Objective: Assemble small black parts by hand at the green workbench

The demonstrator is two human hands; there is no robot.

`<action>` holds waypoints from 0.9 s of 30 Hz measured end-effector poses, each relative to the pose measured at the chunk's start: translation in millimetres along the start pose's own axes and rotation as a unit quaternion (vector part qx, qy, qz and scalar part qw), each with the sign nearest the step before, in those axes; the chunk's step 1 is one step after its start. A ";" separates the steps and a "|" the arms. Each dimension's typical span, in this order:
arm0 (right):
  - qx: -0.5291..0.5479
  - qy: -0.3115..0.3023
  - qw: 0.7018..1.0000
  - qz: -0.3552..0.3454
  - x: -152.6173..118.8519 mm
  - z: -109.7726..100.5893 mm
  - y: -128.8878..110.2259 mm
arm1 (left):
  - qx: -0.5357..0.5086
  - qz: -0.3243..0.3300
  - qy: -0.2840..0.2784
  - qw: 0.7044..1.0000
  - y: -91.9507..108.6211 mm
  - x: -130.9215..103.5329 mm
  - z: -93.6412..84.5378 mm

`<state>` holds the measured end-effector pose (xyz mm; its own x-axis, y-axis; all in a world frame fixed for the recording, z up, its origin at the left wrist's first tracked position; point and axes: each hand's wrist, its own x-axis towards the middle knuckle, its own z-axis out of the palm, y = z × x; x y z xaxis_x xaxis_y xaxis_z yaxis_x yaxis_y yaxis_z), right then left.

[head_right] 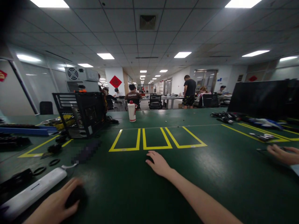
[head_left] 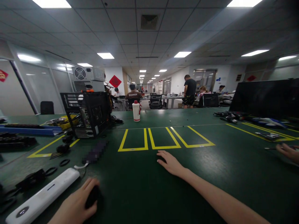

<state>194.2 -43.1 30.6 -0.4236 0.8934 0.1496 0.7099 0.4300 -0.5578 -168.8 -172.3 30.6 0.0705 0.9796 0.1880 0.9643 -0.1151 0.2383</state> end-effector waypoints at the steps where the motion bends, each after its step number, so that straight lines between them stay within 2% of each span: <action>1: 0.008 0.004 1.000 -0.004 0.1 -0.7 1.5 | -0.033 0.034 -0.027 0.999 20.1 20.1 3.7; 3: 0.034 0.008 0.999 -0.022 -1.5 -0.2 -1.2 | -0.082 0.081 -0.063 0.991 65.9 64.4 13.8; 6: 0.099 0.032 0.993 -0.049 -2.9 2.6 -8.8 | -0.121 0.119 -0.058 0.984 130.2 122.8 36.2; 8: 0.151 0.043 0.986 -0.052 0.1 5.1 -9.3 | -0.132 0.147 -0.054 0.979 159.9 146.6 52.8; 10: 0.199 0.045 0.979 -0.026 5.9 7.8 -4.7 | -0.148 0.159 -0.055 0.975 176.2 158.0 66.7; 13: 0.279 0.043 0.959 0.021 15.1 10.2 5.8 | -0.170 0.142 -0.050 0.974 180.9 161.6 78.2; 16: 0.355 0.031 0.934 0.039 20.6 9.4 11.4 | -0.206 0.137 -0.063 0.967 173.4 161.0 77.5; 20: 0.393 0.003 0.919 0.012 23.5 7.6 10.5 | -0.291 0.184 -0.144 0.928 159.7 162.4 69.2; 22: 0.396 0.005 0.918 0.008 24.0 7.8 9.3 | -0.316 0.200 -0.166 0.913 154.6 163.1 68.1; 24: 0.397 0.009 0.918 0.012 23.5 7.7 7.8 | -0.310 0.207 -0.155 0.915 151.8 162.8 69.7; 27: 0.406 0.003 0.914 0.008 20.7 5.2 4.1 | -0.266 0.218 -0.106 0.933 150.2 159.6 73.1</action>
<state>185.4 -23.5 27.2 -0.4128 0.9001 0.1392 0.0632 0.1808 -0.9815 5.9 -21.1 26.8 0.5295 0.8248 0.1982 0.5736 -0.5202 0.6327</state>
